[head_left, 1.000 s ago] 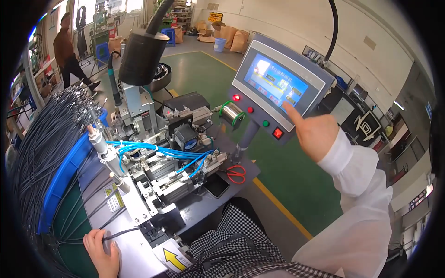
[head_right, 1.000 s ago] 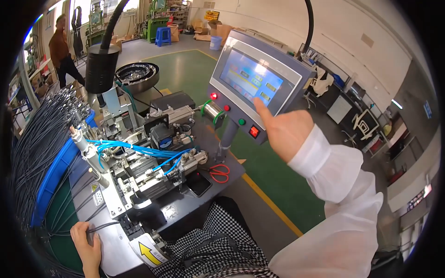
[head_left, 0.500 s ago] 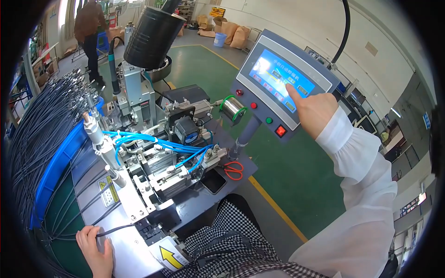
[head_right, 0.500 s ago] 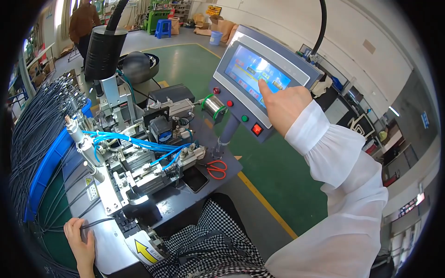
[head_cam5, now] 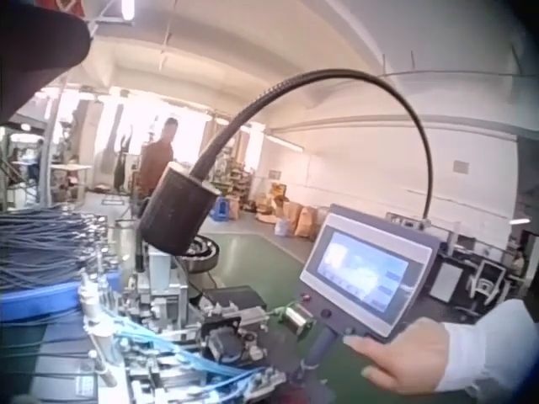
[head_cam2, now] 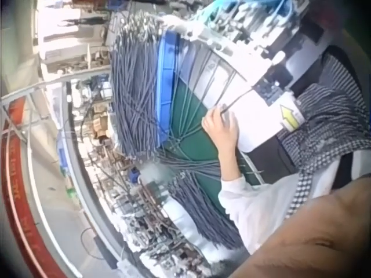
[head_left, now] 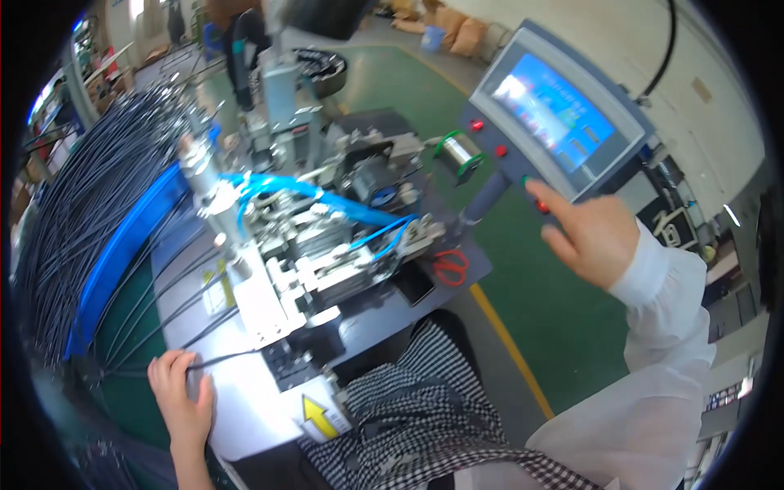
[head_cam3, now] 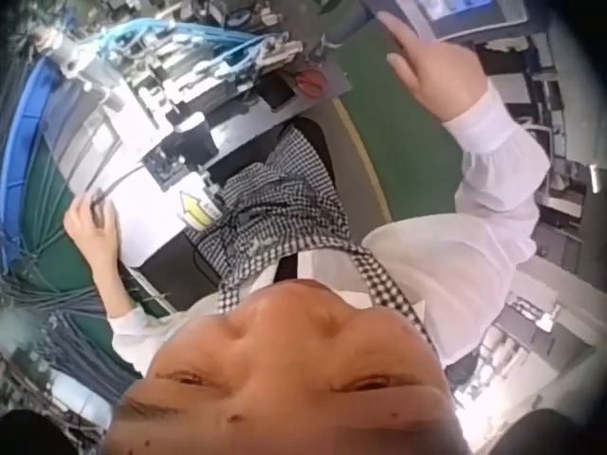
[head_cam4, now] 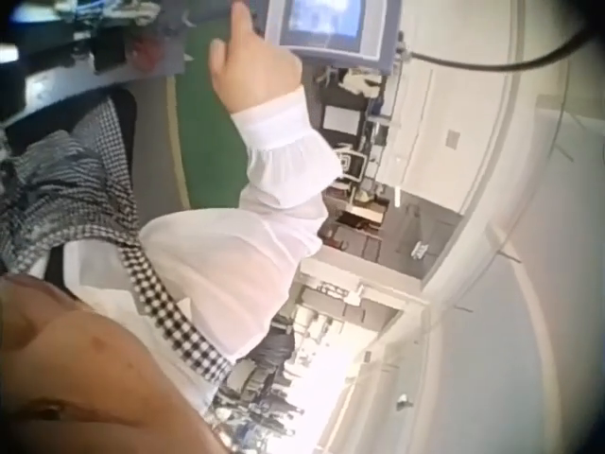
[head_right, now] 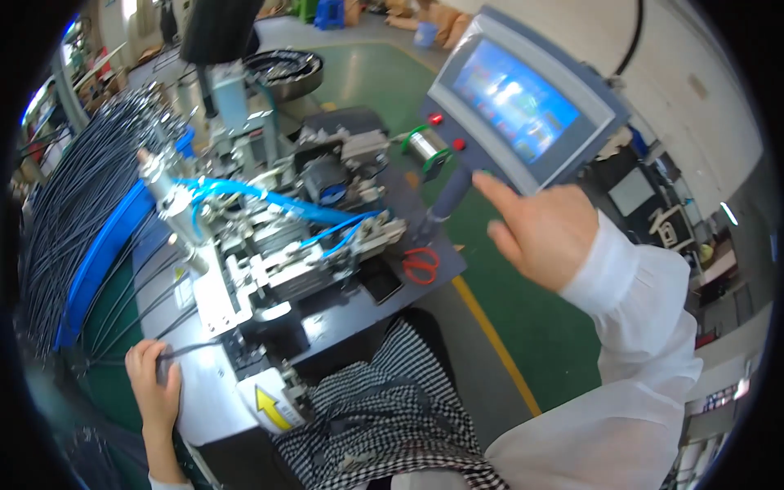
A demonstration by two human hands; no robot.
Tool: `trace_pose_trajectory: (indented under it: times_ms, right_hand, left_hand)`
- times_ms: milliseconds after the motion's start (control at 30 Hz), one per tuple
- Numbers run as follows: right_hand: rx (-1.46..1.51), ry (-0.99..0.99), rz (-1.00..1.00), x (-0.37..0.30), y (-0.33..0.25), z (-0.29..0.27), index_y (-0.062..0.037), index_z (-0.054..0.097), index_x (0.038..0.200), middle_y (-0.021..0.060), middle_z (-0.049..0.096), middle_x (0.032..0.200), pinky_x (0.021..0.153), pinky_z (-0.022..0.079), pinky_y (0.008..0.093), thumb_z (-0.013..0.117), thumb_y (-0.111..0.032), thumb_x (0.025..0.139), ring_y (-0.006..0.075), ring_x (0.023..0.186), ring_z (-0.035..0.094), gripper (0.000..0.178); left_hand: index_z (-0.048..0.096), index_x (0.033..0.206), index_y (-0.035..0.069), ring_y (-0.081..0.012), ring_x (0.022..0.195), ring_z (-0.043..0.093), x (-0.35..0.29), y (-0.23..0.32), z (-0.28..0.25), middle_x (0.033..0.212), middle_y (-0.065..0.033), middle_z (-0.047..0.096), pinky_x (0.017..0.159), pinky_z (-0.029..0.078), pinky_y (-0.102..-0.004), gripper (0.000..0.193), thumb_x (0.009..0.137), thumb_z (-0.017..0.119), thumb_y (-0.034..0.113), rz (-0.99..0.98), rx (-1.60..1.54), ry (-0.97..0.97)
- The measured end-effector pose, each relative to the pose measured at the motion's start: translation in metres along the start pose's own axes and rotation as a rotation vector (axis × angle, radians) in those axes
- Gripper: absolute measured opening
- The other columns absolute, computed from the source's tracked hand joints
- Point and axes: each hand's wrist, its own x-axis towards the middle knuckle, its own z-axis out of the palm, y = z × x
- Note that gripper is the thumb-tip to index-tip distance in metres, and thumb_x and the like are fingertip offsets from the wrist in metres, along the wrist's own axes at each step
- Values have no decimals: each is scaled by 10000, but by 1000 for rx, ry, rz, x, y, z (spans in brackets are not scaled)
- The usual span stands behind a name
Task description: Operating a wire processing machine and manually grouping or labeling wire bundles.
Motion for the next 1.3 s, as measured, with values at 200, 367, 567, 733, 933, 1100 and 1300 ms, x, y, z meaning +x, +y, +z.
trace_pose_trajectory:
  times_ms: [200,367,567,733,933,1100,1300]
  right_hand:
    - [475,-36,-260,21,-30,50,-60,552,1181,106,585,624,531,455,352,615,-169,826,243,539,581,377]
    - [1134,249,-91,118,-32,78,-49,627,968,-15,567,754,602,429,234,576,-101,857,60,681,510,133]
    - [1199,99,-244,267,-16,72,-70,622,1005,26,654,890,727,458,216,573,-175,876,73,841,600,174]
    - [1038,-237,-300,342,-53,62,-75,611,1030,39,664,923,734,464,234,577,-189,883,75,865,609,189]
    - [792,-92,-560,397,-76,101,-78,635,983,9,622,806,619,437,200,587,-182,860,56,700,557,167]
    - [711,-89,-592,403,-61,115,-76,639,948,17,624,787,613,442,216,585,-171,839,75,691,566,154]
    - [614,-80,-596,390,-32,130,-73,643,905,27,627,763,606,449,236,581,-157,814,97,680,577,139]
  left_hand:
    - [564,1011,32,-332,1013,487,3,0,8,1057,-142,528,905,391,-395,352,671,642,-15,16,-12,14]
    - [570,1011,33,-325,1004,494,4,0,9,1056,-140,531,894,401,-387,339,682,642,-6,4,-10,19]
    - [581,996,30,-318,983,509,4,-3,10,1054,-145,530,862,422,-383,311,691,641,9,-22,-77,26]
    - [603,965,38,-316,960,512,0,-9,8,1039,-130,536,853,420,-394,298,673,661,54,-61,-89,37]
    - [608,974,42,-336,978,512,5,-16,14,1060,-145,531,867,421,-412,312,665,651,44,-100,-104,1]
    - [608,979,40,-355,1005,504,8,-12,12,1081,-160,523,880,421,-425,315,666,639,39,-118,-105,-16]
    - [603,986,25,-359,1024,499,6,-8,11,1095,-175,517,881,422,-422,317,670,615,24,-146,-98,-39]
